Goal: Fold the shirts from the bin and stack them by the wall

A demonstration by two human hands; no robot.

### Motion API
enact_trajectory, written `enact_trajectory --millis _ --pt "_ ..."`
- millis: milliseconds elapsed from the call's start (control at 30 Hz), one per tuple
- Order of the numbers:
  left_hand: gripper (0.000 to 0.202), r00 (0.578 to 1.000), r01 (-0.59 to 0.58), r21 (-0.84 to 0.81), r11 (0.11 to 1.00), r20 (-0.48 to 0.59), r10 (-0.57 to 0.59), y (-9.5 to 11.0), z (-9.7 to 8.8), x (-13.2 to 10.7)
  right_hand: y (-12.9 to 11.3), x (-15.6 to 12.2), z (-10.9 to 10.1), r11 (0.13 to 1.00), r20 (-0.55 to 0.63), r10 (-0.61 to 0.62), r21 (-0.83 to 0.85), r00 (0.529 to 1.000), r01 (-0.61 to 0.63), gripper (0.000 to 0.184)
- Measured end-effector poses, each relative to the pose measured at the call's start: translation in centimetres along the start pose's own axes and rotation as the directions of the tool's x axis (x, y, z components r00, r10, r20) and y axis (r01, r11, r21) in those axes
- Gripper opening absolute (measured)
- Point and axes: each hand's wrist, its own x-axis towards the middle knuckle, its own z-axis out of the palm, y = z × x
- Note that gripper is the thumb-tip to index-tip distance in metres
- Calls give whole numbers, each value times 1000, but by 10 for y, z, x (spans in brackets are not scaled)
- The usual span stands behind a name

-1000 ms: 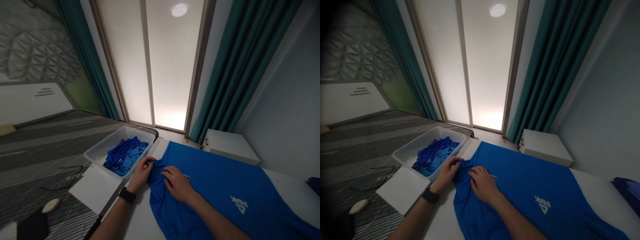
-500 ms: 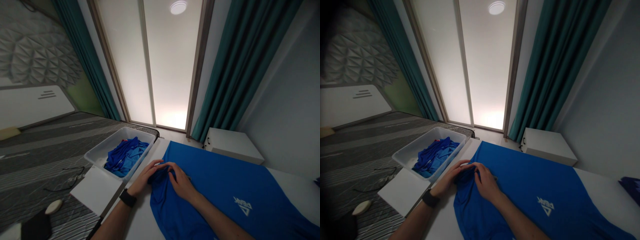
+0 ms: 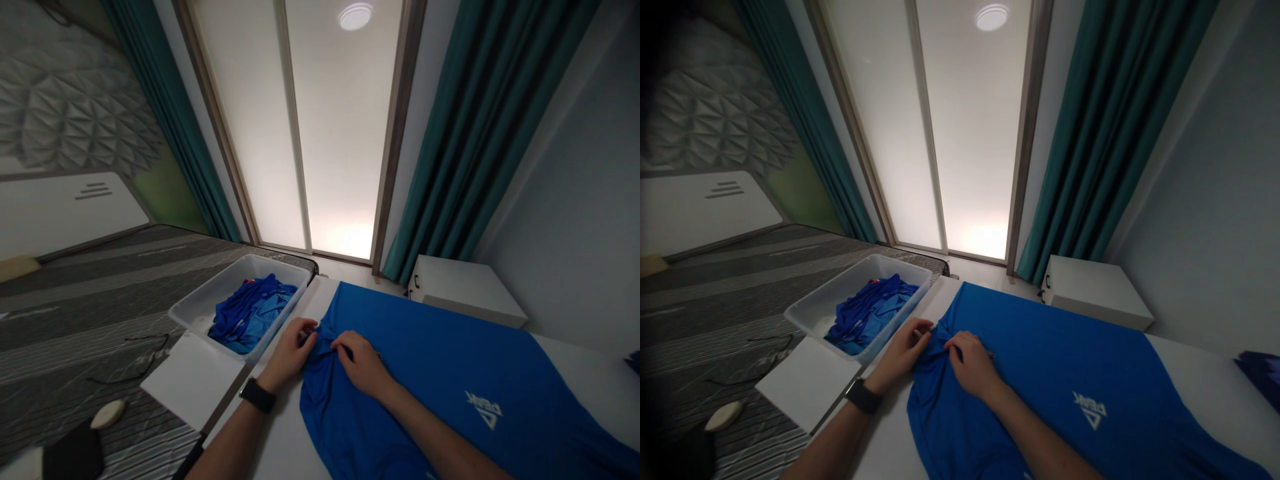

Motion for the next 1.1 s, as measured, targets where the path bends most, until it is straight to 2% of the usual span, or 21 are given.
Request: enact_trajectory --millis 100,233,400,467,567,667,733,833,1100 --pt "26 997 -67 104 992 48 63 -3 2 0 -1 1 -2 999 -7 14 36 1000 -14 25" --pt "28 997 -68 218 974 60 56 -1 7 2 -2 1 -3 999 1 16 36 1000 -16 26" --pt "15 995 -92 444 891 84 61 9 14 7 -5 2 -4 999 9 23 25 1000 -24 24" --pt "13 995 -89 463 882 76 60 11 13 11 -6 2 -5 999 13 27 39 1000 -28 25" --pt "18 1000 -10 340 940 22 3 6 7 23 -8 1 -6 998 17 17 57 1000 -18 25" --pt "20 996 89 25 996 -19 -89 -2 1 40 -9 1 -6 998 18 3 60 1000 -4 24" --pt "23 988 150 -191 970 -8 -154 -3 -1 49 -8 1 -6 999 12 10 50 1000 -10 23" --pt "33 972 231 -374 898 47 -231 1 -1 56 -8 1 -6 998 20 38 48 999 -39 23" --pt "35 934 337 -534 776 85 -346 3 1 51 -5 4 -5 991 9 72 113 997 -72 24"
